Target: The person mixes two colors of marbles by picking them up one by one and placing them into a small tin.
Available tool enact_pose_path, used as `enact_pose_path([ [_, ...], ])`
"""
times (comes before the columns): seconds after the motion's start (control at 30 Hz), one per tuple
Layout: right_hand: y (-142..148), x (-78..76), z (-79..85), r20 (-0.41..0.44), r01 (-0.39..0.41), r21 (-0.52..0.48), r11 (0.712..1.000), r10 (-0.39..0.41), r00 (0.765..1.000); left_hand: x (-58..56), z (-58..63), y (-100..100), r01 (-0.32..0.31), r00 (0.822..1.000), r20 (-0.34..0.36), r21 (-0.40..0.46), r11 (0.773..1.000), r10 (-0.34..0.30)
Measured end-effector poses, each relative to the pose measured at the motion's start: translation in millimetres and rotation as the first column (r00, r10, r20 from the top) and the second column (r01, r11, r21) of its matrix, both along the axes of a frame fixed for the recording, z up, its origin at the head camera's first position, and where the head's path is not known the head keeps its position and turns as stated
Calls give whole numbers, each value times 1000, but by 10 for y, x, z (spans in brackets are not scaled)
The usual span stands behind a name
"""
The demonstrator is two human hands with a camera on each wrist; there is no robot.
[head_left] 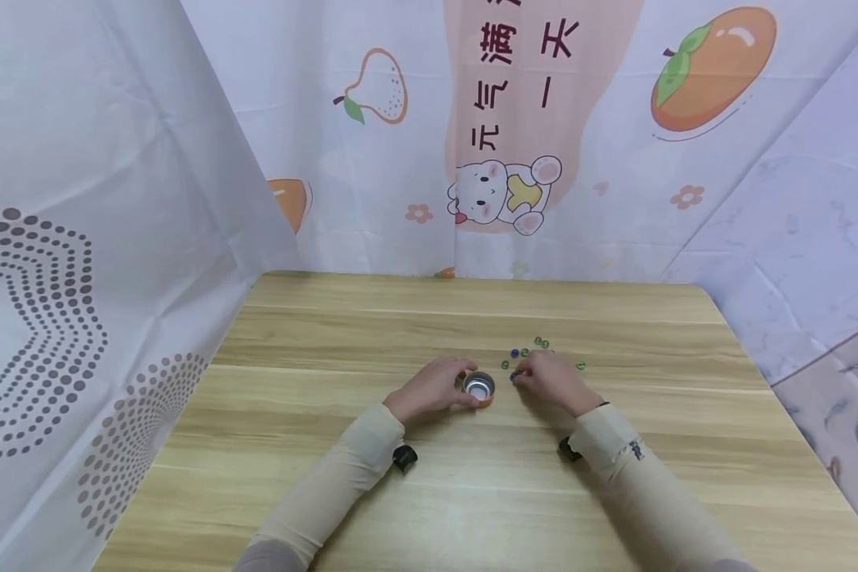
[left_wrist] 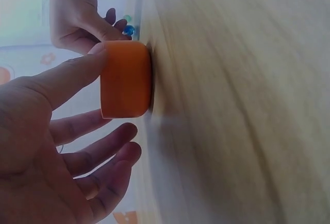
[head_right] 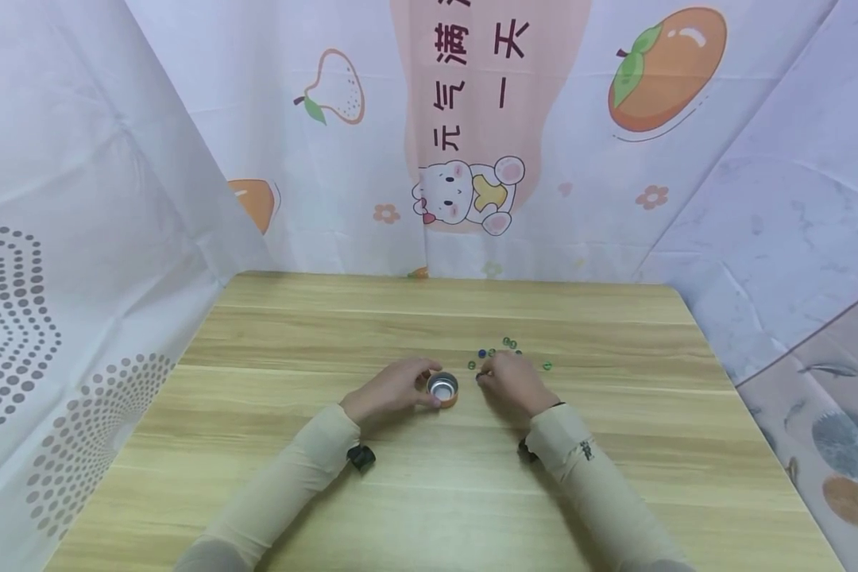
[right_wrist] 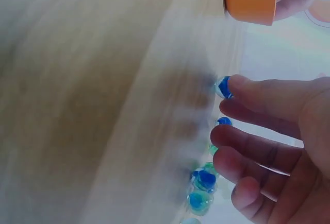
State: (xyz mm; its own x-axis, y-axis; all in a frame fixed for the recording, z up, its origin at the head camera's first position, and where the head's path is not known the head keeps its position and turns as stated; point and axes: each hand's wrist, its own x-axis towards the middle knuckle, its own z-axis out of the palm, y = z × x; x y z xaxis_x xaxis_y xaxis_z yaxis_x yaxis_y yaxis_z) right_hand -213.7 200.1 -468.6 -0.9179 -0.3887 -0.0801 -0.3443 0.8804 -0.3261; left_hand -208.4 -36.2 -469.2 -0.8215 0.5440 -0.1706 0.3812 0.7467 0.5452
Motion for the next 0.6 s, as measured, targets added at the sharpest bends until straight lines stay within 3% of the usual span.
enact_pose_path([
  [0.3,-19,17,4,28,10,18,1000,-10,1000,-42,-26,-28,-16,1000,4,25,1000,16],
  [0.6,-61,33,-13,-13,-22,5,1000,22,1000,-57,-27,-20,-37,999,27,41,999,35],
])
